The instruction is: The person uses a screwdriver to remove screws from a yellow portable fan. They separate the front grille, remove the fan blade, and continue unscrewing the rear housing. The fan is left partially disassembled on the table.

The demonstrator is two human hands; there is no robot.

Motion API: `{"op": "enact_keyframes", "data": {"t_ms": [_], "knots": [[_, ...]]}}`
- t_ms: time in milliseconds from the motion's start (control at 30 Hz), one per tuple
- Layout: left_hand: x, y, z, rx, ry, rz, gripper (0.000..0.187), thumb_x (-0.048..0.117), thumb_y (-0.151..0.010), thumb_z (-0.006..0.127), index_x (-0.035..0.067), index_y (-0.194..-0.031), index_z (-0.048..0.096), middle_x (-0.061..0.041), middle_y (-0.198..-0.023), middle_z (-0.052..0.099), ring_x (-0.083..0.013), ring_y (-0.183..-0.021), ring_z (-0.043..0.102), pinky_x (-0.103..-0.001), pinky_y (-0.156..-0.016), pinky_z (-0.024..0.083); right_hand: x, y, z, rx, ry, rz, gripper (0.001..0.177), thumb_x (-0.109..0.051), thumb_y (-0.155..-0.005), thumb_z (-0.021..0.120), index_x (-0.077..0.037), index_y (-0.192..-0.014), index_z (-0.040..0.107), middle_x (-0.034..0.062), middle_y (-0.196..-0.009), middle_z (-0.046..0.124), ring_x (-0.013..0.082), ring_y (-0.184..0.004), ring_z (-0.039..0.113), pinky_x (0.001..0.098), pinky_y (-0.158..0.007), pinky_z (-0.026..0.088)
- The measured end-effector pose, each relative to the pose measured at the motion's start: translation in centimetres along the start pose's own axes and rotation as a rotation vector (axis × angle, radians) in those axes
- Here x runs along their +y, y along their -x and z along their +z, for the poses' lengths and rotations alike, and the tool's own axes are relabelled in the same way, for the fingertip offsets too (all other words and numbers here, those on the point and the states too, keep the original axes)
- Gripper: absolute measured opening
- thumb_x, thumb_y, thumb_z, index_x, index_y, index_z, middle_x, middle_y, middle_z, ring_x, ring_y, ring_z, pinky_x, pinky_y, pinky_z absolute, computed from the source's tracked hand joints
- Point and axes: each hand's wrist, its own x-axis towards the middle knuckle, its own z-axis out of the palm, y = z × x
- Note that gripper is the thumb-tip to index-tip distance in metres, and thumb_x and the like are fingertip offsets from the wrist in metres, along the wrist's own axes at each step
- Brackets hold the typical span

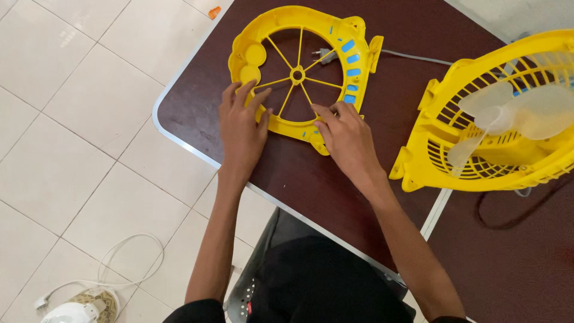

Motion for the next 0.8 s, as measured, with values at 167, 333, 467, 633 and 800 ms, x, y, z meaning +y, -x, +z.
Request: {"op": "enact_keyframes", "data": {"t_ms": [167,333,467,633,800], "knots": [[-0.5,-0.9,2.5,-0.035,-0.202,0.135,0.033,0.018,-0.089,0.076,0.011,-0.122,0.075,-0.009,-0.138,0.061,-0.0337,-0.135,0.048,-0.057,-0.116,0.030,1.5,-0.5,1.2,-0.071,0.159,0.018,0.032,-0.014,-0.091,0.073,-0.004,-0.121,0.072,0.0182,-0.099,0.064,0.0346,-0.095,0.064,0.0458,-0.081,0.055],[-1.7,-1.2,3.8,-0.022,-0.230,0.132,0.029,0.014,-0.089,0.072,0.006,-0.117,0.073,-0.012,-0.129,0.062,-0.0317,-0.130,0.051,-0.057,-0.119,0.026,2.4,-0.7,1.5,-0.140,0.164,0.036,0.022,-0.016,-0.093,0.071,-0.003,-0.111,0.073,0.0189,-0.099,0.064,0.0346,-0.096,0.065,0.0467,-0.080,0.055],[-1.7,-1.1,3.6,0.057,-0.183,0.128,0.027,0.005,-0.092,0.067,-0.001,-0.119,0.071,-0.011,-0.124,0.062,-0.0292,-0.126,0.053,-0.054,-0.124,0.025,2.2,-0.8,1.3,-0.107,0.133,0.031,0.018,-0.014,-0.093,0.071,-0.004,-0.108,0.074,0.0181,-0.099,0.065,0.0339,-0.097,0.065,0.0461,-0.079,0.056],[-0.9,-0.8,1.0,0.092,-0.117,0.112,0.027,-0.002,-0.092,0.065,-0.003,-0.119,0.069,-0.011,-0.123,0.061,-0.0293,-0.125,0.054,-0.054,-0.127,0.023,0.5,-0.9,0.5,-0.041,0.089,0.011,0.019,-0.012,-0.093,0.073,-0.004,-0.109,0.075,0.0162,-0.097,0.064,0.0318,-0.095,0.065,0.0454,-0.078,0.056],[-1.0,-0.5,-1.7,0.091,-0.137,0.038,0.029,-0.005,-0.089,0.063,-0.003,-0.117,0.070,-0.012,-0.122,0.061,-0.0307,-0.124,0.054,-0.055,-0.128,0.023,-0.7,-1.8,0.8,-0.008,0.074,-0.093,0.020,-0.012,-0.090,0.075,-0.004,-0.109,0.076,0.0166,-0.099,0.064,0.0324,-0.096,0.065,0.0451,-0.078,0.056]]}}
